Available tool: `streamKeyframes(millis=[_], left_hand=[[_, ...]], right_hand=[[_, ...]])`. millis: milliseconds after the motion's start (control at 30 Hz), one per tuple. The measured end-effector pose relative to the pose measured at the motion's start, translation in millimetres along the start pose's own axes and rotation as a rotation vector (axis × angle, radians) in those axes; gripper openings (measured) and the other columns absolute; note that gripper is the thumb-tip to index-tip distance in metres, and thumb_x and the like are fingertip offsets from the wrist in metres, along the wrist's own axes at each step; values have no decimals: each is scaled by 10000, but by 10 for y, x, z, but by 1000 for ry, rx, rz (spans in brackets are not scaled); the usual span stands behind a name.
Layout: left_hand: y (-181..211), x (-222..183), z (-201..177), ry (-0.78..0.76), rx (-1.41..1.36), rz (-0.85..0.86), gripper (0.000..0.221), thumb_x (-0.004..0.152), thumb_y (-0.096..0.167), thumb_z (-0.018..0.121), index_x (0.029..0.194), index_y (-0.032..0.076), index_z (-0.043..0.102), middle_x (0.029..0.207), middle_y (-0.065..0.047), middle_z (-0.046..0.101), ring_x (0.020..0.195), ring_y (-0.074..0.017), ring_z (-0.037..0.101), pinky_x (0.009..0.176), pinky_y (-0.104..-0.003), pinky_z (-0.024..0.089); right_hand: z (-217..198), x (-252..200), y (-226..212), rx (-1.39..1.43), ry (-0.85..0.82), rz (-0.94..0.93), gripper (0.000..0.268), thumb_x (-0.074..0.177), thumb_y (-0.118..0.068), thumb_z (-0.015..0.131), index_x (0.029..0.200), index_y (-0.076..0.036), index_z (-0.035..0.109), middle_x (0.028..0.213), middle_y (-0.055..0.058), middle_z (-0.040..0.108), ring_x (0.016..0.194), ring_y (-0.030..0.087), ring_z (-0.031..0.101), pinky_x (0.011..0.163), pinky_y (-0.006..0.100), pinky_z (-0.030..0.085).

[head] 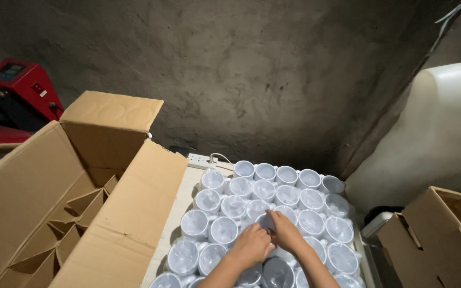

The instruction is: The person places mugs into plastic bags and then puts the bagged mugs into cardboard boxes with dividers.

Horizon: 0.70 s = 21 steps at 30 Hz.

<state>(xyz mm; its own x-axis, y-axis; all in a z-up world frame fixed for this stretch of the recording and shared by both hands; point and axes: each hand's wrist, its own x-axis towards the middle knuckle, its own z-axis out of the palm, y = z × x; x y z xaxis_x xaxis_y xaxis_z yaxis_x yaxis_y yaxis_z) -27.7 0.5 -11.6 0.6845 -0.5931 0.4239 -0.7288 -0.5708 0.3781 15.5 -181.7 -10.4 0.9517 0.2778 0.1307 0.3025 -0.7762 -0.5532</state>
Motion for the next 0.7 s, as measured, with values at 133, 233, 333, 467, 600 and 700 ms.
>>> streamKeyframes(millis=[133,233,333,467,600,700], left_hand=[[77,-48,-59,8,-5,-25,275,899,294,738,943,23,736,974,-116,682,1047,-328,588,966,-469,462],[135,-58,-119,116,-48,36,237,851,234,735,934,15,700,989,-145,646,1031,-355,575,982,-496,445],[27,-50,57,150,-191,-43,186,903,180,695,959,8,653,1049,-139,641,1083,-354,573,977,-475,447],[-145,-1,210,315,-543,-189,176,918,96,629,1059,62,728,1113,-104,672,1106,-301,616,990,-426,492],[-193,-23,-67,485,-309,-124,248,826,85,719,1072,71,738,1220,-158,633,1188,-356,565,1004,-454,462],[-331,-82,-21,511,-343,-248,368,858,103,719,1214,29,666,1280,-171,596,1209,-366,555,1021,-456,453]], right_hand=[[-139,22,-23,-19,-173,54,712,802,-75,701,1465,-167,460,1343,141,560,1210,354,581,979,398,505],[-239,14,125,183,-235,-69,762,785,-32,558,1526,-144,423,1480,136,481,1232,311,598,984,381,527],[-302,30,309,565,-480,151,827,789,-156,544,1588,-185,335,1612,70,340,1290,322,567,1007,407,520],[-441,33,263,524,-525,-12,914,859,-395,690,1634,-157,268,1720,94,241,1579,256,245,1204,395,328],[-391,-37,31,150,-345,-165,1150,717,-520,888,1610,-176,252,1687,134,205,1544,343,281,1192,468,353],[-510,-35,-742,-258,-423,117,1261,610,-614,902,1591,-289,179,1703,62,139,1455,366,380,1096,535,437]])
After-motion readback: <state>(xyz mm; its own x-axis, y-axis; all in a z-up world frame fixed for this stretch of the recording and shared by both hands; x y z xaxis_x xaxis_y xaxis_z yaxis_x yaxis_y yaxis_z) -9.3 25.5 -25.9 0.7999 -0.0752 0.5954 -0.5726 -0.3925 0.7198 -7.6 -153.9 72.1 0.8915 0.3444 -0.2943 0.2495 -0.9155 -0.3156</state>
